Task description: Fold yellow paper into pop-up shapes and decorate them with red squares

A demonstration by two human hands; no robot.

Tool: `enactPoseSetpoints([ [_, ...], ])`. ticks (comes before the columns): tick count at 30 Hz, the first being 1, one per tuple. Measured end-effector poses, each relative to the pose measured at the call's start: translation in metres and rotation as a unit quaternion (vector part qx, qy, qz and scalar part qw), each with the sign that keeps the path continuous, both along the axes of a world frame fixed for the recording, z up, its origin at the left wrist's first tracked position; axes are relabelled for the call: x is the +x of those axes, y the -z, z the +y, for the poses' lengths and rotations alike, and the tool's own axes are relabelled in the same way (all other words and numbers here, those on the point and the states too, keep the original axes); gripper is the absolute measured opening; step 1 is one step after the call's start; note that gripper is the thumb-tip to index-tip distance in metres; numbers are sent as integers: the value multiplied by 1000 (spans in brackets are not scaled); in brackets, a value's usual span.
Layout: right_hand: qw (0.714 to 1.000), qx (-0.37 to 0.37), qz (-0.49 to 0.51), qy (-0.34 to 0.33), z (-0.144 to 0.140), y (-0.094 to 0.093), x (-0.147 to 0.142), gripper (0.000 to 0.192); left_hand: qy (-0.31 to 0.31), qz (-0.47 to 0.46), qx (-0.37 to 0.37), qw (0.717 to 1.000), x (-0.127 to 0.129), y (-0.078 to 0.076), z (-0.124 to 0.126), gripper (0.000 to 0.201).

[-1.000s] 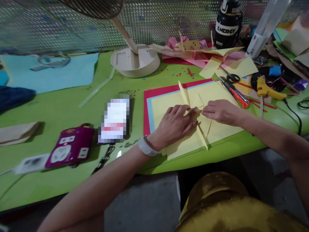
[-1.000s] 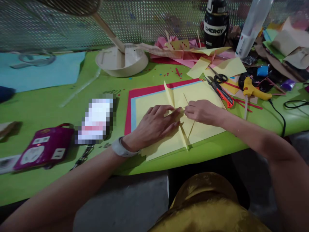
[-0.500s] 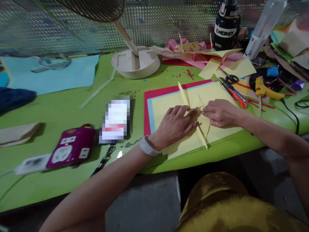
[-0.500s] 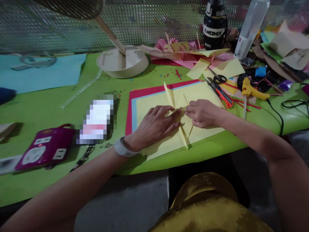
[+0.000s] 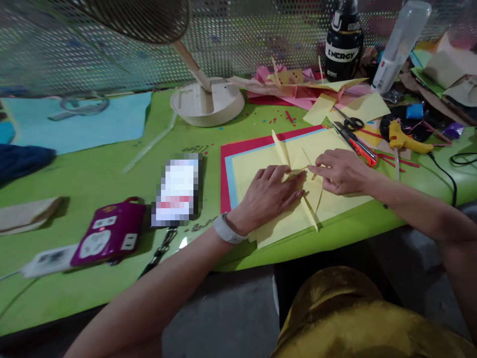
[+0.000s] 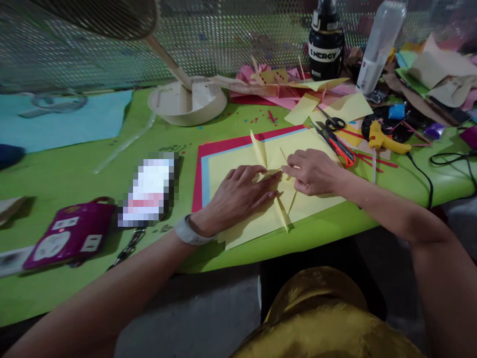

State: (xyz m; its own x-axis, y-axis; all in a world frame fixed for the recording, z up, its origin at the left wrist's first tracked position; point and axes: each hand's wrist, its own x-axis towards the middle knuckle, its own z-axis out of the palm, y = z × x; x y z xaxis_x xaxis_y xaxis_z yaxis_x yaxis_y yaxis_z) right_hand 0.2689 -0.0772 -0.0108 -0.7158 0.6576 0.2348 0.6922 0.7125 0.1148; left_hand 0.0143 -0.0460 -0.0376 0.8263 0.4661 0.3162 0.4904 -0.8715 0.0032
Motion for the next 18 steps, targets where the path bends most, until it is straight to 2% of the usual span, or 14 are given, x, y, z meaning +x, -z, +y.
enactPoseSetpoints([
  [3, 1000, 10, 10, -1, -2, -1, -5, 41, 6, -1, -3, 1000, 0, 1, 1, 46],
  [10, 999, -11, -41, -9, -8, 1, -16, 63, 3, 9, 8, 1000, 0, 1, 1, 45],
  [18, 999, 0, -42, -3, -6, 4, -15, 53, -6, 10, 19, 1000, -1, 1, -1, 40],
])
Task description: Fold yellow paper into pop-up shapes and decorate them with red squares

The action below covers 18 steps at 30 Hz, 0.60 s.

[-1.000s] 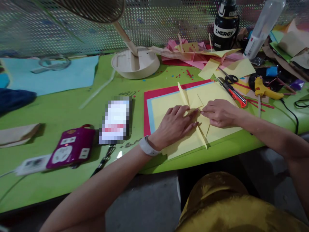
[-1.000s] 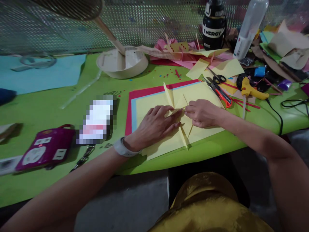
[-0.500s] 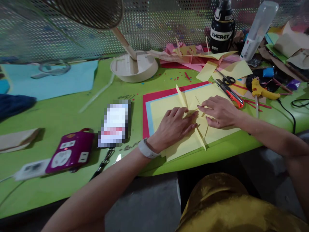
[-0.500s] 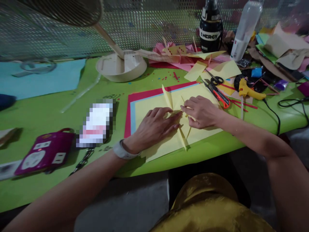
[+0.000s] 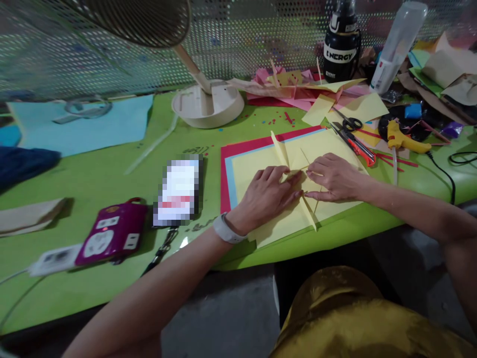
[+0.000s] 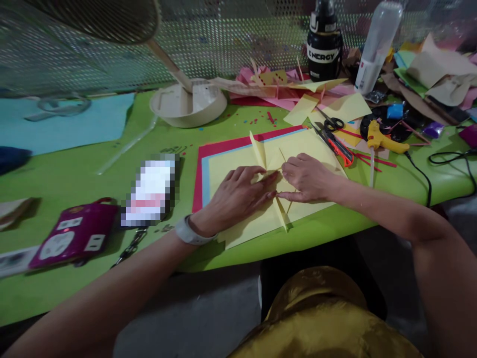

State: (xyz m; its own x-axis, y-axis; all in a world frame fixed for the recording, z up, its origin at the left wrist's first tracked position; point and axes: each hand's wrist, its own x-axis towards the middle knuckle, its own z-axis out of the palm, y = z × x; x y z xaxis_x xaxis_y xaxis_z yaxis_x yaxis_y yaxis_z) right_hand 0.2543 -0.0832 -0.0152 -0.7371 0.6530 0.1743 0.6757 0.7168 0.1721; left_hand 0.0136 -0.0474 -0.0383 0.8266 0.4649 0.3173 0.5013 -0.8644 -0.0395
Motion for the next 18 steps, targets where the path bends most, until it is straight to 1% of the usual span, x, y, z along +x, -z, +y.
enactPoseSetpoints([
  [3, 1000, -11, -2, 6, 0, 0, -1, 54, -6, 8, -4, 1000, 0, -1, -1, 39],
  [8, 999, -33, -23, 22, -2, -2, -3, 62, -17, 41, -25, 999, 1, -5, -3, 35],
  [15, 999, -32, -12, 32, -5, -3, 0, 54, -22, 63, -64, 996, 3, -14, -2, 38],
  [18, 999, -36, -18, 36, -5, -5, 1, 53, -24, 68, -87, 994, 4, -20, 4, 40],
])
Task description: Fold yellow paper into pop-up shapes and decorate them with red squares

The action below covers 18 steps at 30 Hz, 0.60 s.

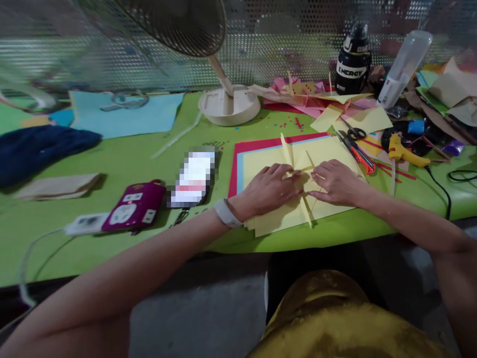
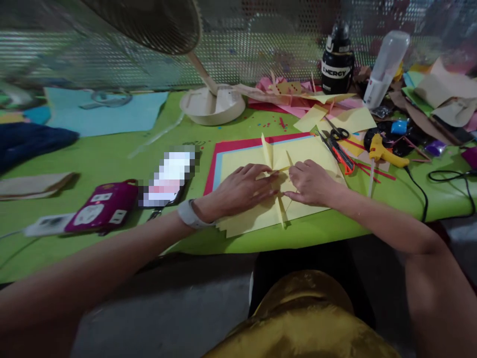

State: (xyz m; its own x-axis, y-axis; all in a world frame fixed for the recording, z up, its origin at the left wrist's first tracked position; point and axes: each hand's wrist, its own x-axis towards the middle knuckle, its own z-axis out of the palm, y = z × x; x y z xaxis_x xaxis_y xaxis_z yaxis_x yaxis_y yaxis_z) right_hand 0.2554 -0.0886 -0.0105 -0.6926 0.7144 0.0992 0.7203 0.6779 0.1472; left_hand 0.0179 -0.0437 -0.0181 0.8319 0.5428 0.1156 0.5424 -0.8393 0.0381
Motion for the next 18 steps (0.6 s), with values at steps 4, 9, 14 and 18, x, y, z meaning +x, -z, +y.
enactPoseSetpoints([
  [4, 1000, -10, -2, 1, 2, 0, 1, 51, -38, -75, -62, 995, 7, -15, 21, 35],
  [9, 1000, -4, -1, 0, 4, 3, 2, 48, -165, -13, -239, 957, 27, -39, 56, 44],
  [14, 1000, -7, -5, 4, 4, 2, 2, 49, -156, 47, -420, 893, 47, -42, 74, 52],
  [18, 1000, -19, 1, 8, 4, 1, 2, 47, -179, 61, -448, 874, 53, -36, 80, 53],
])
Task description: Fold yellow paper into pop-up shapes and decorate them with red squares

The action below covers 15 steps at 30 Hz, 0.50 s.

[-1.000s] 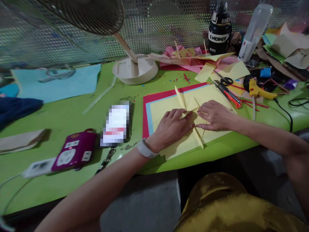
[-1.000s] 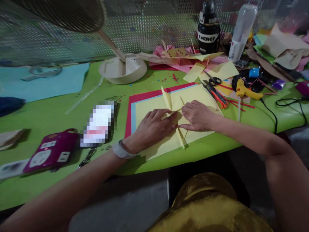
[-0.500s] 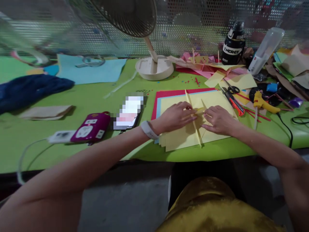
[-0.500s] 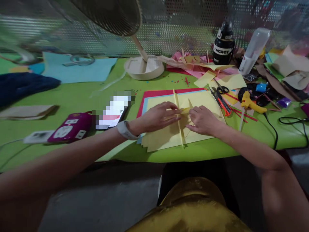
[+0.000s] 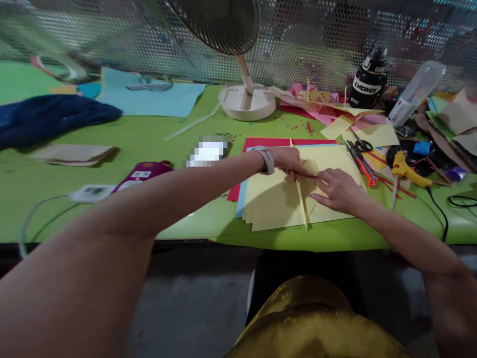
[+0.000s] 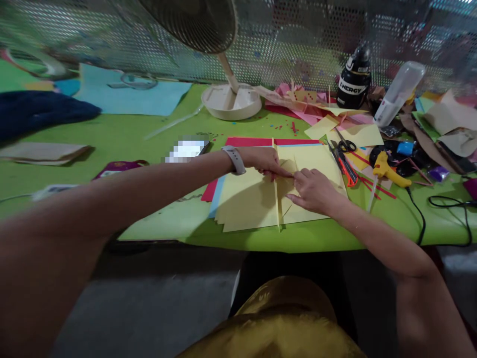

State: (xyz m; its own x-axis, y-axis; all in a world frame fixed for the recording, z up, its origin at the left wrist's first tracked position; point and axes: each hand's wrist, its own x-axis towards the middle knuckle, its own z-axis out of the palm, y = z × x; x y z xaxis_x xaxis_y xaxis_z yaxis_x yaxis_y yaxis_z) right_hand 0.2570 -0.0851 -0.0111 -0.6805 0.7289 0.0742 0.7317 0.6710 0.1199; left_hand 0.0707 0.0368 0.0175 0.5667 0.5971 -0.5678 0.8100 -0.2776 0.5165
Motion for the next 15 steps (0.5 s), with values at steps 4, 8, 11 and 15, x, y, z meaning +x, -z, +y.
enactPoseSetpoints([
  [4, 1000, -9, -4, 4, 0, -1, -1, 48, -6, 15, -23, 1000, -2, 4, 3, 59],
  [8, 1000, -5, -5, 5, -1, -1, -1, 48, -11, 11, -57, 998, -2, 5, 3, 59],
  [11, 1000, 1, -5, 4, -1, 0, -1, 47, -5, 11, -76, 997, 0, 4, 3, 58],
  [15, 1000, 3, 0, 2, 0, 2, 1, 49, -8, 38, -64, 997, -1, 3, 5, 57],
])
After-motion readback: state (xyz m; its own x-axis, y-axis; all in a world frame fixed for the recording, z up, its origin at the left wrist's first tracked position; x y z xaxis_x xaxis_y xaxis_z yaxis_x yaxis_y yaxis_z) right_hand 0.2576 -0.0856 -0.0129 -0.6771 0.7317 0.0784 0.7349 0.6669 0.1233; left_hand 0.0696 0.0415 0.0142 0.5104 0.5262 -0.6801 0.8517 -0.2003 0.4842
